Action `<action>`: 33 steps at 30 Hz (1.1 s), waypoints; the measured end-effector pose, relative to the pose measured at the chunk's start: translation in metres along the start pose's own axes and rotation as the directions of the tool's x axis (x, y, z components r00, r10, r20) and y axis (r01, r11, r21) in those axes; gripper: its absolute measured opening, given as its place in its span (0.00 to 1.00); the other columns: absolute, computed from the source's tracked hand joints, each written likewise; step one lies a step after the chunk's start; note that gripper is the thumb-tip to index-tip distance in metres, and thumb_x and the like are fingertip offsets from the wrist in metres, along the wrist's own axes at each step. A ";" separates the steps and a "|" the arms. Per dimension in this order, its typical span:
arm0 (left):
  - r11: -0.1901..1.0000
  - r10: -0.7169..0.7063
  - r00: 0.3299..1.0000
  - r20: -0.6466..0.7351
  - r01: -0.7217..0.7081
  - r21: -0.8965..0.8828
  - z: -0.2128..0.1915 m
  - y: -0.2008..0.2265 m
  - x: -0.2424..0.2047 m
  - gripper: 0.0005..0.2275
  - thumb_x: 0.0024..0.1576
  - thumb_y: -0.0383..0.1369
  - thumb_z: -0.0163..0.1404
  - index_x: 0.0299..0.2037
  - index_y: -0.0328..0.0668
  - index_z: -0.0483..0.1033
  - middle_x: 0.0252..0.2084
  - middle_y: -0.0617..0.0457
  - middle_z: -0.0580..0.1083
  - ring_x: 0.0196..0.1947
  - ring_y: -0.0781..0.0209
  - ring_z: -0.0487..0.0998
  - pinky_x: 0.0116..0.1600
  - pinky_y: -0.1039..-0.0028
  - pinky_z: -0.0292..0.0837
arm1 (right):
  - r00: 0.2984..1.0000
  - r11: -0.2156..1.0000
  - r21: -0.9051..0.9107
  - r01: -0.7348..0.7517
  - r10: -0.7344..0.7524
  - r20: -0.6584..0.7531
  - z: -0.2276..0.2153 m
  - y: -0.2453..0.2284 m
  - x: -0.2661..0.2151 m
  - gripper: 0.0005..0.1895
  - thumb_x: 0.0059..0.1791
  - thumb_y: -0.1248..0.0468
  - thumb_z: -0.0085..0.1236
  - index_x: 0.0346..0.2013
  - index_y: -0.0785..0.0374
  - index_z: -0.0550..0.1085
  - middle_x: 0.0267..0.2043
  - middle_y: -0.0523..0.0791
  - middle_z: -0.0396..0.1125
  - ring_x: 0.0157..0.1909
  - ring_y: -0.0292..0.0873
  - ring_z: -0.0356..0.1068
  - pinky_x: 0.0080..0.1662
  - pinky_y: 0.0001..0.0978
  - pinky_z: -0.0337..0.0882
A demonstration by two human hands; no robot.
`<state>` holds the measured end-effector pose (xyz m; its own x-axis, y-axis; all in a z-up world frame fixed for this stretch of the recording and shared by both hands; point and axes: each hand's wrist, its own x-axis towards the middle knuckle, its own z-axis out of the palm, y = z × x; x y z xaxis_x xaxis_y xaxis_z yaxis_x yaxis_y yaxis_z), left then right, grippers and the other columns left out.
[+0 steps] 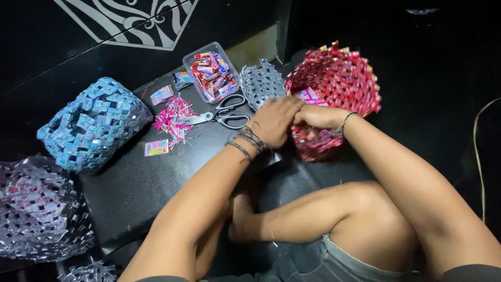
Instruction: The person folds small silver plastic sachets into strips and weaves them into structured baskets by hand while sitting on the floor.
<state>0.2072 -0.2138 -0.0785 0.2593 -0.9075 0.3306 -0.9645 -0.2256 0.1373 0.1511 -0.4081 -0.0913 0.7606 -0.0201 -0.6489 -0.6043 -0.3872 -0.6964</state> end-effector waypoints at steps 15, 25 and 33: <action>0.997 0.075 0.991 -0.108 -0.071 0.037 0.042 -0.009 -0.037 0.14 0.50 0.48 0.44 0.34 0.47 0.69 0.41 0.49 0.70 0.60 0.48 0.70 0.59 0.55 0.63 | 0.995 0.507 -0.857 -0.093 0.007 -0.104 -0.065 0.124 0.138 0.30 0.37 0.44 0.65 0.46 0.59 0.83 0.47 0.54 0.77 0.55 0.56 0.76 0.52 0.52 0.77; 0.997 0.054 0.983 -0.174 -0.063 -0.047 0.034 -0.008 -0.038 0.16 0.52 0.50 0.44 0.35 0.46 0.69 0.41 0.47 0.70 0.62 0.47 0.69 0.56 0.56 0.63 | 0.991 0.437 -0.892 -0.113 -0.017 -0.134 -0.025 0.097 0.134 0.69 0.33 0.48 0.82 0.78 0.54 0.48 0.74 0.60 0.51 0.77 0.64 0.47 0.67 0.71 0.52; 0.996 0.048 0.986 -0.163 -0.059 -0.064 0.034 -0.008 -0.039 0.16 0.52 0.49 0.45 0.35 0.45 0.70 0.40 0.48 0.70 0.62 0.47 0.70 0.54 0.57 0.65 | 0.995 0.456 -0.890 -0.008 0.095 0.040 -0.025 0.118 0.154 0.43 0.36 0.49 0.79 0.62 0.58 0.72 0.54 0.54 0.75 0.60 0.58 0.72 0.58 0.55 0.72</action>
<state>0.2031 -0.1886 -0.1241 0.2179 -0.8474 0.4842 -0.9728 -0.1488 0.1773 0.2032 -0.4799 -0.2659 0.6895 -0.0199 -0.7241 -0.0704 -0.9967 -0.0397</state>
